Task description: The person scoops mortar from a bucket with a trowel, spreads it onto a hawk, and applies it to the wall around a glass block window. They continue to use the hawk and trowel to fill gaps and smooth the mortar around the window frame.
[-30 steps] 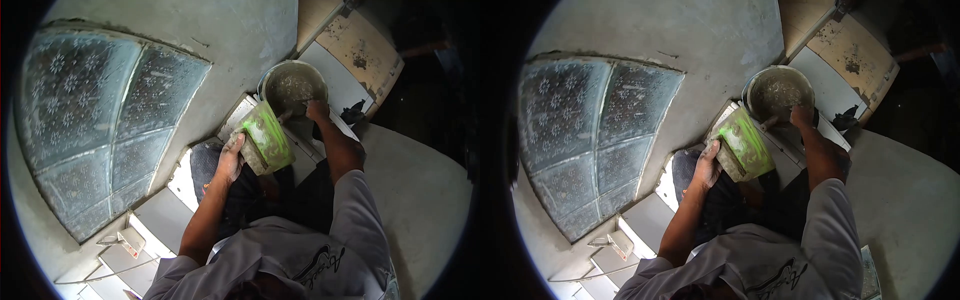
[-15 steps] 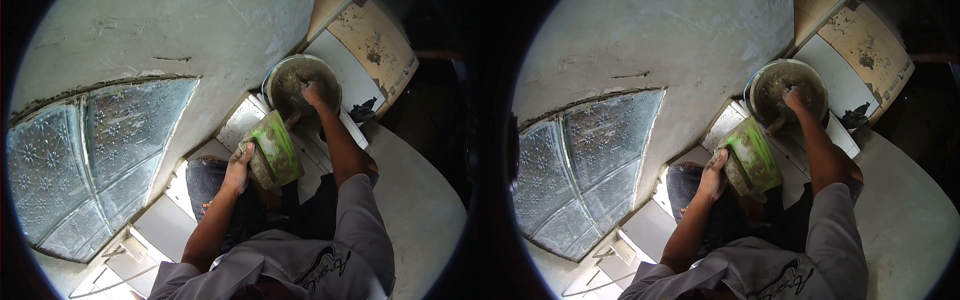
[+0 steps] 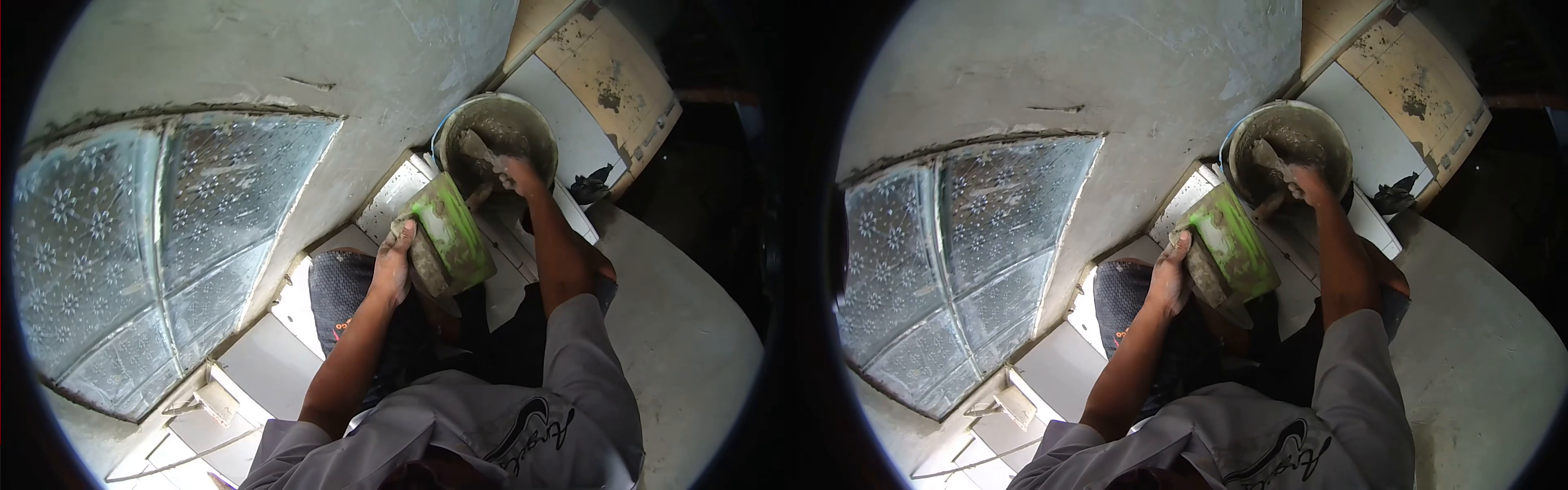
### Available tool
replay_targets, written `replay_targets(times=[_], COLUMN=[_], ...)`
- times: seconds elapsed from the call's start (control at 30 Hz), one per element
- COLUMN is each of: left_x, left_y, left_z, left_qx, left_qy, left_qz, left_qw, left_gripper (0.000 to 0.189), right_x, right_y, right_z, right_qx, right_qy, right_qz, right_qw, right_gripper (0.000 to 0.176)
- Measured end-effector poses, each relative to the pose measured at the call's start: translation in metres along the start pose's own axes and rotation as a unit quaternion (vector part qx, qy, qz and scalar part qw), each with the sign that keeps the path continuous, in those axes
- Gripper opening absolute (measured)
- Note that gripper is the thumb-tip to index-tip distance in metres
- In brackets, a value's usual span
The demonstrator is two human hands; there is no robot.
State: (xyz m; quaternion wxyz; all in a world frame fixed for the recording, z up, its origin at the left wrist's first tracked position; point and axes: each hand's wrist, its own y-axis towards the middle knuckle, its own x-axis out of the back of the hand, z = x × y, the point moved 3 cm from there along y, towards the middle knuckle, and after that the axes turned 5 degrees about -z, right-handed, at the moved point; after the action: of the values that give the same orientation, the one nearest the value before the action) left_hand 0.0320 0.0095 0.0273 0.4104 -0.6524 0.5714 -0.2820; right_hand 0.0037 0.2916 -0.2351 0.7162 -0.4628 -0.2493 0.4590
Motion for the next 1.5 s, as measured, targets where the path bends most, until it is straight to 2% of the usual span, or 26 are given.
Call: replay_targets(times=[0.1, 0.2, 0.3, 0.4, 0.5, 0.6, 0.7, 0.9, 1.0, 1.1, 1.2, 1.4, 1.5], left_x=[-0.005, -0.002, -0.006, -0.008, -0.011, -0.013, -0.02, -0.026, -0.028, -0.029, -0.03, -0.027, -0.025], left_y=[0.002, 0.015, 0.01, 0.008, 0.008, 0.01, 0.006, 0.009, 0.009, 0.012, 0.015, 0.023, 0.025], left_z=[-0.003, 0.0, -0.005, -0.009, -0.012, -0.012, -0.017, -0.019, -0.021, -0.021, -0.02, -0.016, -0.015], left_qx=[0.001, 0.008, 0.017, 0.019, 0.024, 0.03, 0.035, 0.032, 0.024, 0.017, 0.012, 0.011, 0.013], left_qy=[-0.055, -0.103, -0.135, -0.155, -0.168, -0.176, -0.176, -0.187, -0.187, -0.188, -0.201, -0.191, -0.186], left_qz=[0.025, 0.047, 0.059, 0.064, 0.077, 0.096, 0.103, 0.119, 0.125, 0.121, 0.116, 0.119, 0.121], left_qw=[0.998, 0.994, 0.989, 0.986, 0.983, 0.979, 0.978, 0.975, 0.974, 0.975, 0.973, 0.974, 0.975], left_gripper=[0.059, 0.058, 0.057, 0.056, 0.055, 0.054, 0.052, 0.052, 0.054, 0.054, 0.055, 0.056, 0.056], right_x=[0.05, 0.078, 0.095, 0.094, 0.102, 0.098, 0.094, 0.1, 0.107, 0.11, 0.113, 0.108, 0.105], right_y=[-0.031, -0.088, -0.138, -0.19, -0.204, -0.215, -0.229, -0.217, -0.209, -0.21, -0.207, -0.202, -0.199], right_z=[0.006, 0.025, 0.046, 0.066, 0.074, 0.083, 0.099, 0.099, 0.099, 0.099, 0.097, 0.098, 0.102], right_qx=[-0.015, 0.022, 0.079, 0.13, 0.146, 0.216, 0.238, 0.226, 0.265, 0.274, 0.265, 0.296, 0.299], right_qy=[0.051, 0.082, 0.041, 0.025, -0.061, -0.126, -0.208, -0.19, -0.218, -0.169, -0.196, -0.224, -0.222], right_qz=[0.082, 0.119, 0.186, 0.18, 0.197, 0.237, 0.195, 0.163, 0.148, 0.149, 0.166, 0.109, 0.12], right_qw=[0.995, 0.989, 0.979, 0.975, 0.967, 0.939, 0.929, 0.941, 0.927, 0.935, 0.929, 0.922, 0.92], right_gripper=[0.025, 0.033, 0.042, 0.046, 0.048, 0.045, 0.043, 0.042, 0.043, 0.043, 0.041, 0.042, 0.044])
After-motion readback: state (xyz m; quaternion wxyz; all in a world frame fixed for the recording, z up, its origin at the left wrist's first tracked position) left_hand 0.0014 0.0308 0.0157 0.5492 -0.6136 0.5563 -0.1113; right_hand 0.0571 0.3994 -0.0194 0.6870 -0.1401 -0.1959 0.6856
